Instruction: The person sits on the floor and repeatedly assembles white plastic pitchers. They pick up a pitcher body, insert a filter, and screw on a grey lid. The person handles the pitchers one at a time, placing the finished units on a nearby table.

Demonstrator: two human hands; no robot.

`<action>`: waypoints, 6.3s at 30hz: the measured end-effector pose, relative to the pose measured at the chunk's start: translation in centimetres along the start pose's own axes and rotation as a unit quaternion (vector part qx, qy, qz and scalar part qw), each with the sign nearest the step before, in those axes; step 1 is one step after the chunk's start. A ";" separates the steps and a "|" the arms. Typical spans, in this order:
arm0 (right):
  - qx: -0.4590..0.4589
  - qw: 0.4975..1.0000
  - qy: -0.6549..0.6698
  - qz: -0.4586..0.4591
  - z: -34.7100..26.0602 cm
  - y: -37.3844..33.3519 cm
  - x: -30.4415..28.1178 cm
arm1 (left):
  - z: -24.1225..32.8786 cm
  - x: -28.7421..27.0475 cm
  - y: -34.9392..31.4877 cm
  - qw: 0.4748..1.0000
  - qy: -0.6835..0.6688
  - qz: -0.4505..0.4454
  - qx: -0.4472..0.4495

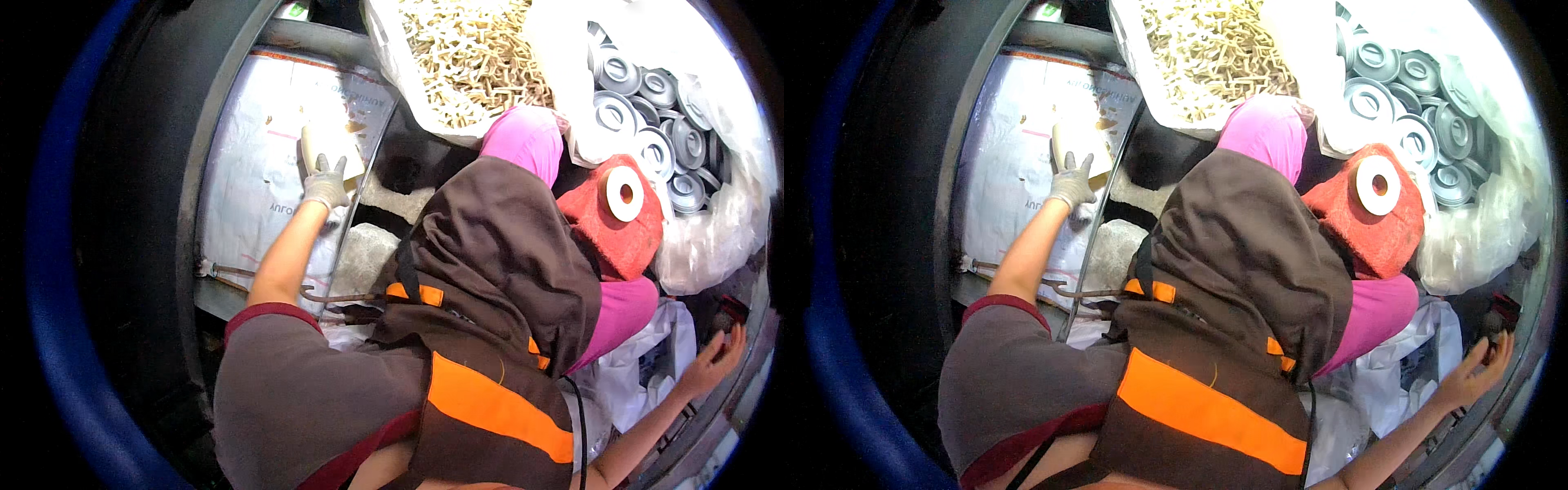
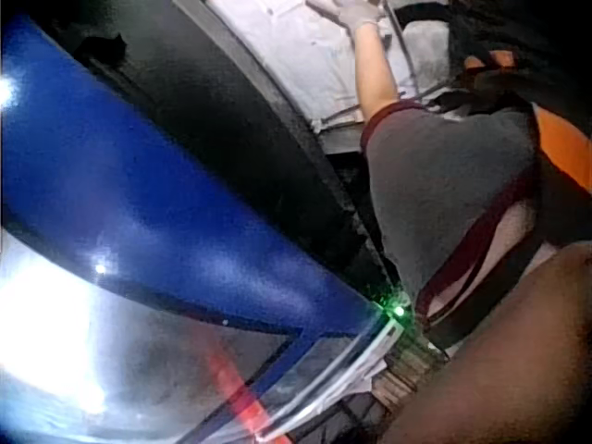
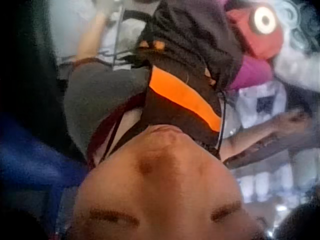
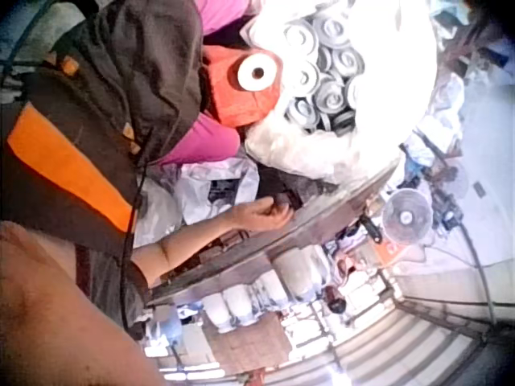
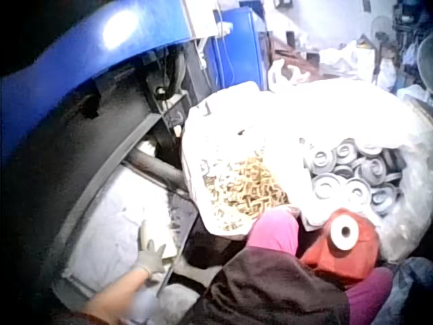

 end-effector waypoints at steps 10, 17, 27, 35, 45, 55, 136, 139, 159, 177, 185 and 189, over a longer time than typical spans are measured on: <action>0.218 0.851 0.416 -0.236 -8.9 -2.4 9.6 | -8.2 -11.9 2.0 0.815 -0.323 0.480 0.047; 0.110 0.674 0.624 -0.380 -28.5 0.8 9.6 | 3.0 -26.6 -7.3 0.746 -0.333 0.496 0.295; 0.273 0.566 0.713 -0.313 -23.4 -5.2 9.9 | 14.1 -27.0 -10.2 0.495 -0.775 0.107 0.378; 0.081 0.745 0.528 -0.399 -17.5 -8.2 8.4 | 20.3 -26.0 -12.1 0.669 -0.502 -0.126 0.533; 0.086 0.774 0.612 -0.139 -18.4 -8.3 5.8 | 19.9 -23.0 -7.6 0.547 -0.802 0.145 0.192; 0.159 0.807 0.513 -0.244 -19.6 -5.9 5.7 | 23.1 -32.6 -7.5 0.747 -0.415 0.190 0.484; 0.399 0.763 0.460 -0.217 -12.4 -9.5 3.6 | 33.4 -20.6 -14.7 0.333 -0.710 -0.559 0.271; 0.498 0.664 0.521 -0.200 -11.3 -6.5 2.1 | 33.2 -20.7 -13.8 0.271 -0.672 -0.623 0.296; 0.501 0.571 0.545 -0.355 -10.9 -6.0 3.5 | 32.9 -19.5 -14.0 0.366 -0.704 -0.508 0.335; 0.315 0.764 0.458 -0.329 -11.6 -8.3 4.6 | 31.8 -20.4 -15.7 0.424 -0.654 -0.499 0.378; 0.368 0.576 0.547 -0.483 -9.6 -7.3 2.6 | 32.1 -19.8 -15.8 0.495 -0.589 -0.412 0.487; 0.384 0.455 0.620 -0.510 -8.3 -6.8 2.5 | 33.2 -22.8 -16.6 0.538 -0.577 -0.444 0.425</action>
Point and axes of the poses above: each hand's wrist, its own y-axis towards the middle knuckle, its own x-axis out of the palm, z = x × y, the point moved 1 cm from there along y, towards the middle knuckle, and after that the axes turned 3 degrees about x, right-handed, at the moved point
